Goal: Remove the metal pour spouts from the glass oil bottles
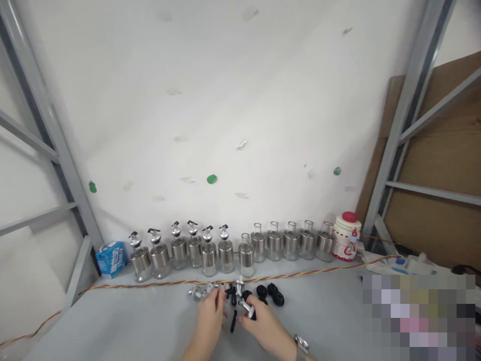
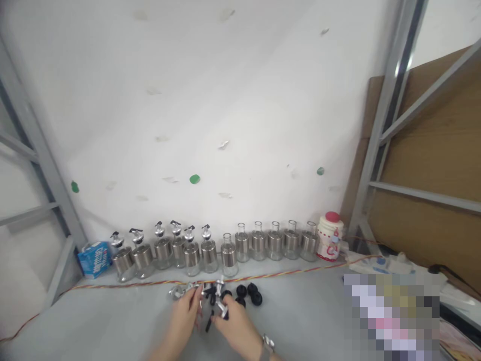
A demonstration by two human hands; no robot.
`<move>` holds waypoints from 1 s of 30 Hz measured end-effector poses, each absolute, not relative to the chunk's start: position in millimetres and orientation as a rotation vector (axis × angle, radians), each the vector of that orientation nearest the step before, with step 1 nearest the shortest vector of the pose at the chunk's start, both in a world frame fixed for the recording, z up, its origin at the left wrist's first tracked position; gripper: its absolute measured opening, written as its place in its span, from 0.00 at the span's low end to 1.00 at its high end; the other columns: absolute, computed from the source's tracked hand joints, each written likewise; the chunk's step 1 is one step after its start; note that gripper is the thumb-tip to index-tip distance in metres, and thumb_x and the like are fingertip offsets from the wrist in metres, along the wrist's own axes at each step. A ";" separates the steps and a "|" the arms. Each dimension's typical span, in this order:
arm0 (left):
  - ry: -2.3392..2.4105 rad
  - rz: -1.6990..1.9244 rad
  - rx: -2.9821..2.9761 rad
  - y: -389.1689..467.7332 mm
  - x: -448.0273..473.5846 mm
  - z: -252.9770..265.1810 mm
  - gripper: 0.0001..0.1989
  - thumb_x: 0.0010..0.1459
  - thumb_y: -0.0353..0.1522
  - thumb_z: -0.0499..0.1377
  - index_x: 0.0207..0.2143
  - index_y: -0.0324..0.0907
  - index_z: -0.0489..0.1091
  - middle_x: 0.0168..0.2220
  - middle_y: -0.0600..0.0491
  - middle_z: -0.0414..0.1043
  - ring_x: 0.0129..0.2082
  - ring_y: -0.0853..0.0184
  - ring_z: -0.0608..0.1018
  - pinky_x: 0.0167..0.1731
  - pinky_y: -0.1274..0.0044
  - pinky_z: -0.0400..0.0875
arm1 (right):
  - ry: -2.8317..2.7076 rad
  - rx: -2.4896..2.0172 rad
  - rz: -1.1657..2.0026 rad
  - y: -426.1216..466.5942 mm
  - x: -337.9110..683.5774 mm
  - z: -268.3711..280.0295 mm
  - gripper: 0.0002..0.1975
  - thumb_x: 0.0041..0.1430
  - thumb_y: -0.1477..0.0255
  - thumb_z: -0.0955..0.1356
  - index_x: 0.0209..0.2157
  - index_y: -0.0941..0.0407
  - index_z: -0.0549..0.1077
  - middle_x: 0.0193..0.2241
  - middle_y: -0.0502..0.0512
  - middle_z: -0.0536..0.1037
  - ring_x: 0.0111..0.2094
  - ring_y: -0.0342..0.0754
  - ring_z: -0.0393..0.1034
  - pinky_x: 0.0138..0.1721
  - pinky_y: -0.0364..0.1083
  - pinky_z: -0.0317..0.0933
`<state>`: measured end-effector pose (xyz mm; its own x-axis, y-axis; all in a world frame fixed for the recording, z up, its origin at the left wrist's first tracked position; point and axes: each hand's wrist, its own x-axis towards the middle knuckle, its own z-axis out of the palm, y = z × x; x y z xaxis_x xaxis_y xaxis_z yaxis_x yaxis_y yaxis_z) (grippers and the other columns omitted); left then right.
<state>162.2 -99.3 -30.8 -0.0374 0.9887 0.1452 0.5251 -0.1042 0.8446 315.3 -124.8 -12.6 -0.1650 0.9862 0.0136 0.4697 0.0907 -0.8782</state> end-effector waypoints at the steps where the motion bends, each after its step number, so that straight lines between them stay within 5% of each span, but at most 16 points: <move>1: 1.581 1.070 1.652 -101.2 161.9 -27.8 0.20 0.56 0.44 0.42 0.24 0.41 0.63 0.14 0.59 0.62 0.12 0.71 0.67 0.15 0.80 0.61 | -1.676 -1.453 1.089 -122.7 312.9 -19.5 0.06 0.45 0.74 0.64 0.29 0.56 0.64 0.21 0.47 0.69 0.22 0.42 0.64 0.24 0.40 0.56; 6: 1.457 1.110 1.494 -112.2 165.1 -16.5 0.22 0.54 0.48 0.42 0.27 0.40 0.62 0.15 0.60 0.60 0.12 0.72 0.65 0.13 0.80 0.61 | -1.441 -1.282 1.208 -107.5 311.0 -37.2 0.07 0.50 0.68 0.61 0.31 0.55 0.59 0.21 0.45 0.64 0.16 0.40 0.61 0.17 0.39 0.56; 10: 1.380 1.128 1.552 -121.3 165.8 -6.7 0.20 0.56 0.46 0.42 0.37 0.41 0.61 0.19 0.59 0.62 0.16 0.71 0.67 0.17 0.79 0.63 | -1.563 -1.184 0.988 -109.5 317.5 -21.9 0.04 0.50 0.72 0.62 0.30 0.55 0.61 0.24 0.47 0.66 0.22 0.41 0.62 0.24 0.40 0.57; 13: 1.346 1.088 1.779 -129.6 165.4 0.0 0.17 0.58 0.42 0.43 0.44 0.43 0.59 0.24 0.57 0.66 0.23 0.70 0.71 0.26 0.78 0.65 | -1.752 -1.150 0.897 -120.3 319.6 -9.7 0.13 0.47 0.78 0.62 0.37 0.55 0.60 0.26 0.47 0.69 0.28 0.42 0.64 0.29 0.39 0.55; 19: 1.292 0.902 2.245 -136.7 167.2 -3.7 0.11 0.58 0.37 0.45 0.35 0.43 0.63 0.30 0.52 0.70 0.30 0.68 0.72 0.31 0.78 0.65 | -1.880 -1.014 1.077 -131.9 322.0 -2.2 0.22 0.44 0.79 0.64 0.43 0.54 0.57 0.28 0.47 0.69 0.28 0.41 0.65 0.28 0.39 0.55; 24: 1.525 0.992 2.260 -128.4 165.7 -17.6 0.13 0.60 0.36 0.41 0.30 0.43 0.62 0.25 0.53 0.70 0.26 0.69 0.73 0.26 0.80 0.65 | -1.595 -0.875 1.616 -123.7 324.8 3.6 0.32 0.37 0.61 0.72 0.44 0.53 0.57 0.32 0.50 0.69 0.24 0.41 0.66 0.22 0.39 0.57; 27: 1.590 1.076 2.276 -127.3 166.3 -22.0 0.13 0.60 0.37 0.42 0.29 0.43 0.62 0.24 0.54 0.70 0.24 0.69 0.74 0.25 0.81 0.65 | -1.427 -1.068 1.690 -121.4 316.9 -1.9 0.29 0.45 0.45 0.58 0.34 0.57 0.63 0.19 0.49 0.68 0.16 0.42 0.65 0.14 0.39 0.53; 30: 1.552 1.109 2.369 -130.0 169.2 -22.6 0.14 0.60 0.37 0.42 0.26 0.43 0.61 0.21 0.54 0.69 0.22 0.70 0.73 0.24 0.82 0.64 | -1.392 -1.260 1.563 -122.6 305.8 -11.7 0.33 0.47 0.43 0.49 0.17 0.57 0.62 0.09 0.48 0.62 0.10 0.39 0.57 0.10 0.38 0.46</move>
<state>169.2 -130.0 -22.6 0.2156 0.8294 0.5154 0.7563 -0.4757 0.4491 305.8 -122.6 -11.7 -0.2957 0.9305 -0.2161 0.1073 -0.1925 -0.9754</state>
